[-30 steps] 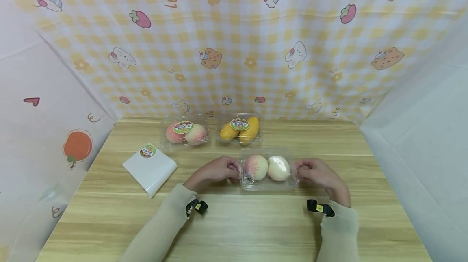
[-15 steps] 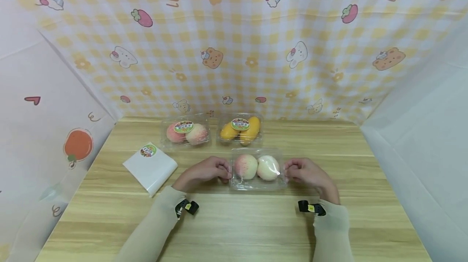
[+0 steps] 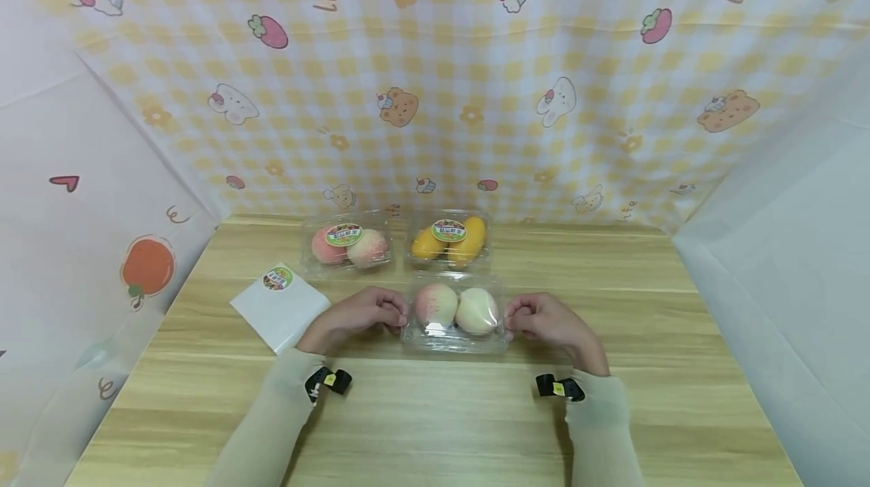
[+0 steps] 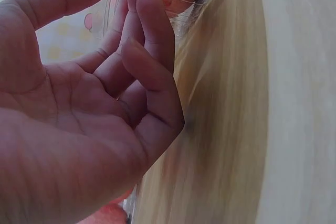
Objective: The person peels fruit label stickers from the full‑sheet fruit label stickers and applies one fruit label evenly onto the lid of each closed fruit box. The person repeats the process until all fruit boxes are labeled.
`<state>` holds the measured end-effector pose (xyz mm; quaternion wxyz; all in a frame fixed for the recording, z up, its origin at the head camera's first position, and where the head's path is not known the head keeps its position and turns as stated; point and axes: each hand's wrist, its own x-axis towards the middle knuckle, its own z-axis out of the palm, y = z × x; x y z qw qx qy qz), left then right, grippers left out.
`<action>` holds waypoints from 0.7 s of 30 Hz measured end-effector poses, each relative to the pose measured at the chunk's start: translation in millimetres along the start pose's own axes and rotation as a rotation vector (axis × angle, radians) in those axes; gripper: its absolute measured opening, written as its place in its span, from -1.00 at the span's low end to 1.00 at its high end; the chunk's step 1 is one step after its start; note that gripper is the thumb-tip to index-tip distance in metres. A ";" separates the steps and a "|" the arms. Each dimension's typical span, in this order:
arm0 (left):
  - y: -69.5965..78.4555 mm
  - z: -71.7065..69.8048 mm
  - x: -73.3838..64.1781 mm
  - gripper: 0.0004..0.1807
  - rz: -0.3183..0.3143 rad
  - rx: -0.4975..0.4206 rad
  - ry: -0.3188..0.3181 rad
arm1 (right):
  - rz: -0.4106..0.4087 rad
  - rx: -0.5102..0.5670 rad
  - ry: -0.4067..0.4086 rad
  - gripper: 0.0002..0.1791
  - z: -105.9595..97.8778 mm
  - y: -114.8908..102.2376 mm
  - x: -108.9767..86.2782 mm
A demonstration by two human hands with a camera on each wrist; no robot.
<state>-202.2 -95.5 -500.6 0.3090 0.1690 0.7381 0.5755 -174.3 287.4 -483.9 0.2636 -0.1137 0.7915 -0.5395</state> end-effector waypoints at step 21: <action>-9.4 -11.5 -13.9 -0.91 0.004 -0.010 0.019 | 0.020 -0.025 -0.031 -0.87 8.0 -11.3 15.0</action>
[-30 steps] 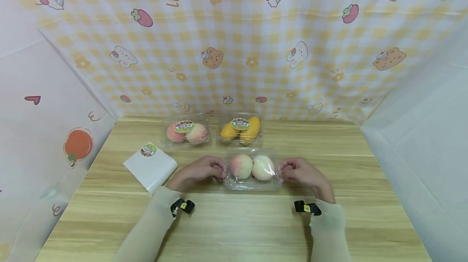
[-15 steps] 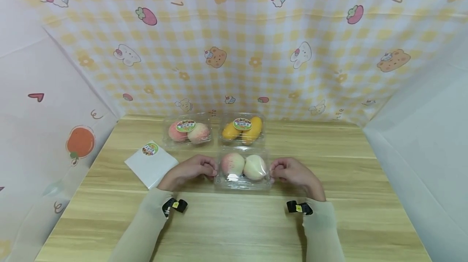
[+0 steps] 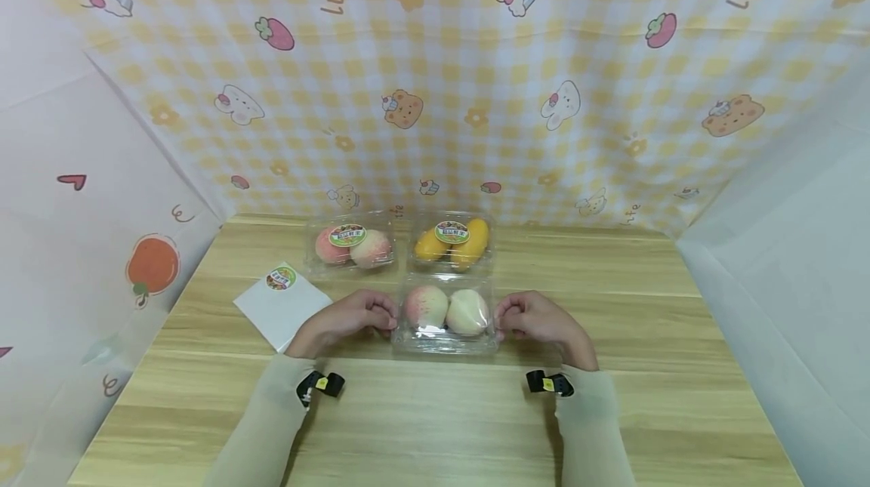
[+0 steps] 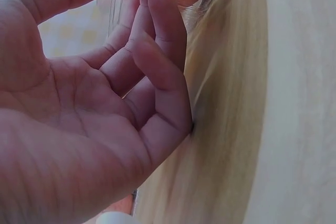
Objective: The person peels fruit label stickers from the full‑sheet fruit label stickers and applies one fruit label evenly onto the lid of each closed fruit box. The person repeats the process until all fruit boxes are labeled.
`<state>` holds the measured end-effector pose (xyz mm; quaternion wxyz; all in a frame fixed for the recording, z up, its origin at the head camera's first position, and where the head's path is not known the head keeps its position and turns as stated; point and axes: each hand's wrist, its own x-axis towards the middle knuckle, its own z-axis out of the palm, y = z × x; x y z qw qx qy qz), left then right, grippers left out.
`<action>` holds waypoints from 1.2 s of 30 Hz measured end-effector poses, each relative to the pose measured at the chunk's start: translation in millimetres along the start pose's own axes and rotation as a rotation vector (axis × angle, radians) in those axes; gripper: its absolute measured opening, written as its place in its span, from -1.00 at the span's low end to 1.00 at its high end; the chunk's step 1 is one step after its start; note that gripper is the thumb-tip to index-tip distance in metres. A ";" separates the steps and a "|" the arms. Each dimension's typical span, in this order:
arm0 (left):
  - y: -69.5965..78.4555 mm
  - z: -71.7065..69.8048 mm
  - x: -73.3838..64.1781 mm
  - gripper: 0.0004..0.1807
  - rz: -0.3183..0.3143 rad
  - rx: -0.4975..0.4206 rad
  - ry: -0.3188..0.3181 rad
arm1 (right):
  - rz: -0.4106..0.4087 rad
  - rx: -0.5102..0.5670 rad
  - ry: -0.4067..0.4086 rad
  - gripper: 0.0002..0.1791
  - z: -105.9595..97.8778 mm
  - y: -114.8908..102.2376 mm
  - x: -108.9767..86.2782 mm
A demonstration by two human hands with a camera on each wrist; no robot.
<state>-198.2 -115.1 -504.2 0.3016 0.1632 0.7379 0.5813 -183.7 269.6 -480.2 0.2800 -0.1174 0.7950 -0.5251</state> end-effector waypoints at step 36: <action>41.3 -73.7 -104.8 -0.64 -0.088 0.535 0.608 | -0.022 -0.058 0.062 -0.84 9.6 -3.9 -3.8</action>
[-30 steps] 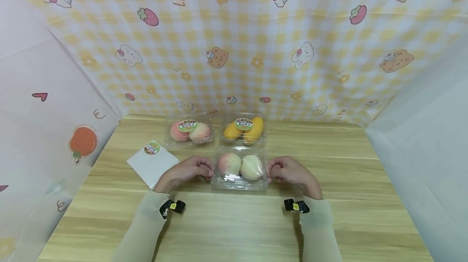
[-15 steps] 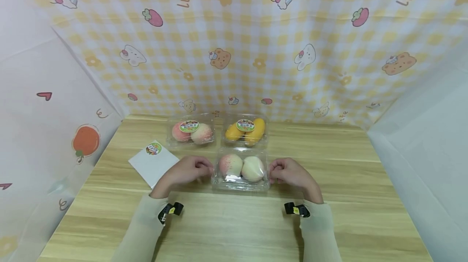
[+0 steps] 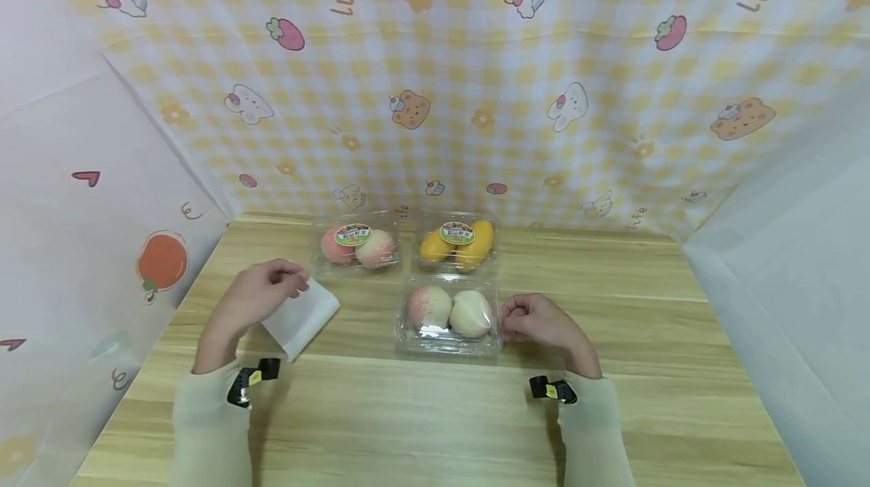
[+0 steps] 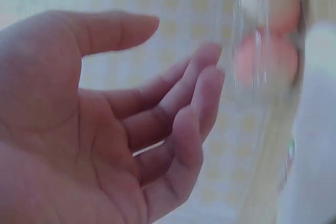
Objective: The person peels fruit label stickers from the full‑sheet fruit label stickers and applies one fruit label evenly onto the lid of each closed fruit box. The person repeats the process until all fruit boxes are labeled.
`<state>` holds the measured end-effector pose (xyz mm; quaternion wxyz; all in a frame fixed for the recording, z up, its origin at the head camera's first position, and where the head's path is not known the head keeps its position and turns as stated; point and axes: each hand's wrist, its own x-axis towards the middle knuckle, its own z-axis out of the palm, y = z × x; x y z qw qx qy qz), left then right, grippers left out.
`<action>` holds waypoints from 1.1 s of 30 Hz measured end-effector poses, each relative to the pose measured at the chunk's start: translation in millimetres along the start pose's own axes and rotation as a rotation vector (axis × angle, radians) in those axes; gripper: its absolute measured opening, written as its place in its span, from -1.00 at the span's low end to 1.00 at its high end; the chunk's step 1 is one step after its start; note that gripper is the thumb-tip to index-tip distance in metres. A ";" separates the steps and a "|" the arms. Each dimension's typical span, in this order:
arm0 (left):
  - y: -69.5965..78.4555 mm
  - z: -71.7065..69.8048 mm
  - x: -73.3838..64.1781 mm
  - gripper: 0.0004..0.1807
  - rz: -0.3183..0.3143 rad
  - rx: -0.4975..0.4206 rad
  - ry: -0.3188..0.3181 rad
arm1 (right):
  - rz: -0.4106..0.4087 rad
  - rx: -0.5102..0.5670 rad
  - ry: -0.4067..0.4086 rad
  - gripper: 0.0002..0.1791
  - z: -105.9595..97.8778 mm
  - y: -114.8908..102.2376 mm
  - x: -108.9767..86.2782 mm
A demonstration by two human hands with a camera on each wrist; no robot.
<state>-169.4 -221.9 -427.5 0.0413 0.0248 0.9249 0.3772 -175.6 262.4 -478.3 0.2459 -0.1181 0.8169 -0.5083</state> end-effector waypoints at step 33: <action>-82.1 1.4 12.5 -0.06 -0.247 0.296 -0.055 | -0.007 -0.016 0.001 -0.86 -0.3 4.2 2.3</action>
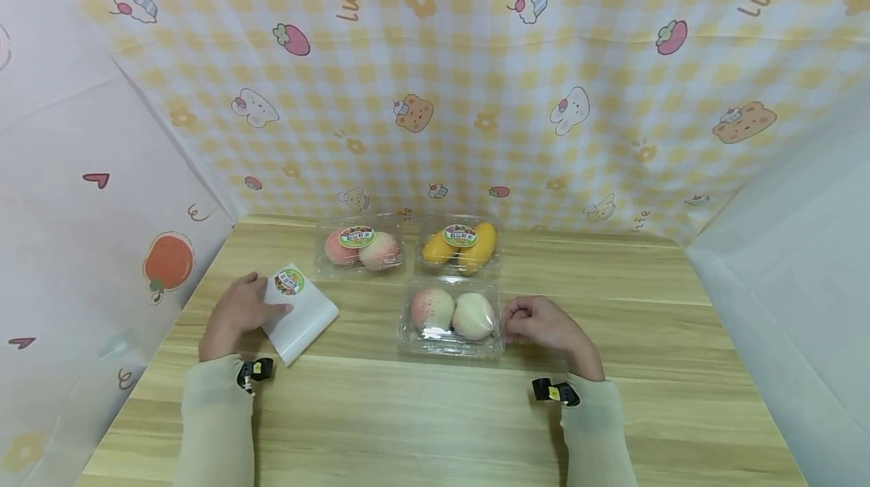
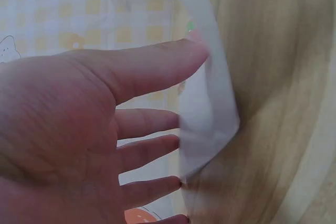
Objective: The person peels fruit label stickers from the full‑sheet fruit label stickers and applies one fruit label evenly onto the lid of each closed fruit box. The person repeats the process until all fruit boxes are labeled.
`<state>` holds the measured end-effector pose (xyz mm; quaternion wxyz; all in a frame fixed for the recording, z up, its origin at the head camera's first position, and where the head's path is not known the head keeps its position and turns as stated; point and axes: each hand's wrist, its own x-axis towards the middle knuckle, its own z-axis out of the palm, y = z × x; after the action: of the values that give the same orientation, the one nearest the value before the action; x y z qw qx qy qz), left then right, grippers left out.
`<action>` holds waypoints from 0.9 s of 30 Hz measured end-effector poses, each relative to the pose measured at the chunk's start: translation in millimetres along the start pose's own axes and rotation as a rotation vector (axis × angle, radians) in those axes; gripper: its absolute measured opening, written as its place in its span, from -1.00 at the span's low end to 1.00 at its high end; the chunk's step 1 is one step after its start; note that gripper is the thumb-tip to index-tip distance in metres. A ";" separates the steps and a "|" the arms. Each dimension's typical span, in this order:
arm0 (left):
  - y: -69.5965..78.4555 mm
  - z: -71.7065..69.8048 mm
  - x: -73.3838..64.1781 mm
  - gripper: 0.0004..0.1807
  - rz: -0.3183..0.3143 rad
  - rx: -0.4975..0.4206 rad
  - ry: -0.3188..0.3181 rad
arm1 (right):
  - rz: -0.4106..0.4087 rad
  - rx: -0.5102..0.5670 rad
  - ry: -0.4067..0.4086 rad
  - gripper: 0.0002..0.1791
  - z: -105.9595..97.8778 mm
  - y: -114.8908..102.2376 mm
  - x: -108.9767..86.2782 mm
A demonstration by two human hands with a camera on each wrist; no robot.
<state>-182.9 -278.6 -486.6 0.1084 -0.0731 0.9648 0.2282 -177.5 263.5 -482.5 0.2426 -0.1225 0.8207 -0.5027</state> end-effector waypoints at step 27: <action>32.6 -44.8 -33.9 -0.19 0.175 -0.340 0.121 | -0.017 0.013 -0.015 -0.85 -1.0 0.2 -0.7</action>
<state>-164.2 -267.1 -425.5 0.0159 -0.0201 0.9197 0.3917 -177.4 264.7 -482.2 0.2453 -0.1316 0.8145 -0.5091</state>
